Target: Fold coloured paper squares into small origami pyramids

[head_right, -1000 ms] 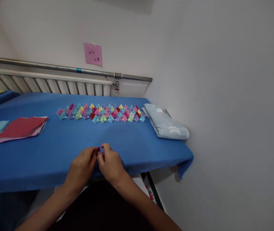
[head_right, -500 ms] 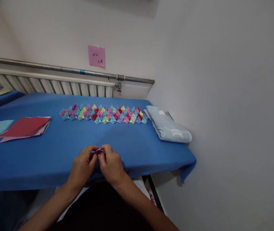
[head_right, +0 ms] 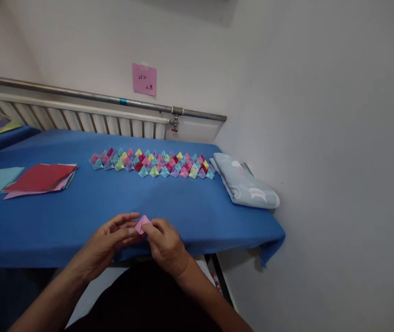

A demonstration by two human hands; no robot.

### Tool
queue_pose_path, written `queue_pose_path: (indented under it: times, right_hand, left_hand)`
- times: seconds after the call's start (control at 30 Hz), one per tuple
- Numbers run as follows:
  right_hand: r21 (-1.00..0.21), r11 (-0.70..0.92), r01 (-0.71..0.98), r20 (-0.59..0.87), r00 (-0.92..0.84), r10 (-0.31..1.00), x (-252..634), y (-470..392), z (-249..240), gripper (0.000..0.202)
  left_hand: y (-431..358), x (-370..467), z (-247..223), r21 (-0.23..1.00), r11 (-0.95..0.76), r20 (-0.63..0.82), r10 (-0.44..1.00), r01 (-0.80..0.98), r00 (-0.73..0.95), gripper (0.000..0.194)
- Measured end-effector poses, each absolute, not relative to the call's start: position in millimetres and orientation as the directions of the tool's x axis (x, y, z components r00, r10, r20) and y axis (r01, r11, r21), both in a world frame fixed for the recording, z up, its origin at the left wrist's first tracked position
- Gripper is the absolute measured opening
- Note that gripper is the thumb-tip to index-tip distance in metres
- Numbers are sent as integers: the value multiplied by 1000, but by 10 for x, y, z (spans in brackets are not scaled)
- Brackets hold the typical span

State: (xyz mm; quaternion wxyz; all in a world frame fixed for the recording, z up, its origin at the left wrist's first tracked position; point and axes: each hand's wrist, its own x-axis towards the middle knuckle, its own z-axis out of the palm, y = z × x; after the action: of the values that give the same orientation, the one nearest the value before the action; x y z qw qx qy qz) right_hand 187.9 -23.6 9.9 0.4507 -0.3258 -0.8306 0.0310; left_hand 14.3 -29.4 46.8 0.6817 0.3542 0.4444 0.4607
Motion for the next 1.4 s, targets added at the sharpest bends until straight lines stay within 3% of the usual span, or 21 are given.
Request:
queue_pose_path:
  times: [0.1, 0.17, 0.3, 0.4, 0.6, 0.83, 0.97, 1.4]
  right_hand:
    - [-367, 816, 447, 733, -400, 549, 1891, -291, 164, 37]
    - [-478, 795, 374, 716, -358, 599, 1885, -328, 228, 34]
    - [-816, 525, 241, 500, -162, 851, 1844, -361, 375, 19]
    - [-917, 351, 191, 310, -215, 926, 1802, -363, 463, 11]
    - [-956, 261, 131, 230, -213, 950, 1739, -419, 469, 17]
    - [-992, 122, 14, 120, -81, 989, 1681, -421, 399, 17]
    - [-998, 66, 18, 64, -119, 991, 1684, -399, 456, 15]
    - [-972, 176, 153, 162, -103, 982, 1703, -430, 448, 25]
  left_hand:
    - [-315, 106, 466, 903, 308, -271, 949, -301, 159, 55]
    - [-324, 103, 459, 919, 274, -243, 960, -283, 140, 56]
    - [-366, 117, 488, 952, 201, -168, 974, -229, 153, 54]
    - [-415, 127, 527, 969, 156, -121, 976, -194, 181, 50]
    - [-469, 129, 566, 987, 115, -90, 975, -112, 201, 41]
    - [-453, 139, 552, 980, 196, -183, 957, -36, 224, 34]
    - [-460, 110, 499, 972, 212, -232, 932, 98, 278, 25]
    - [-510, 168, 599, 940, 337, -330, 869, 47, 368, 19]
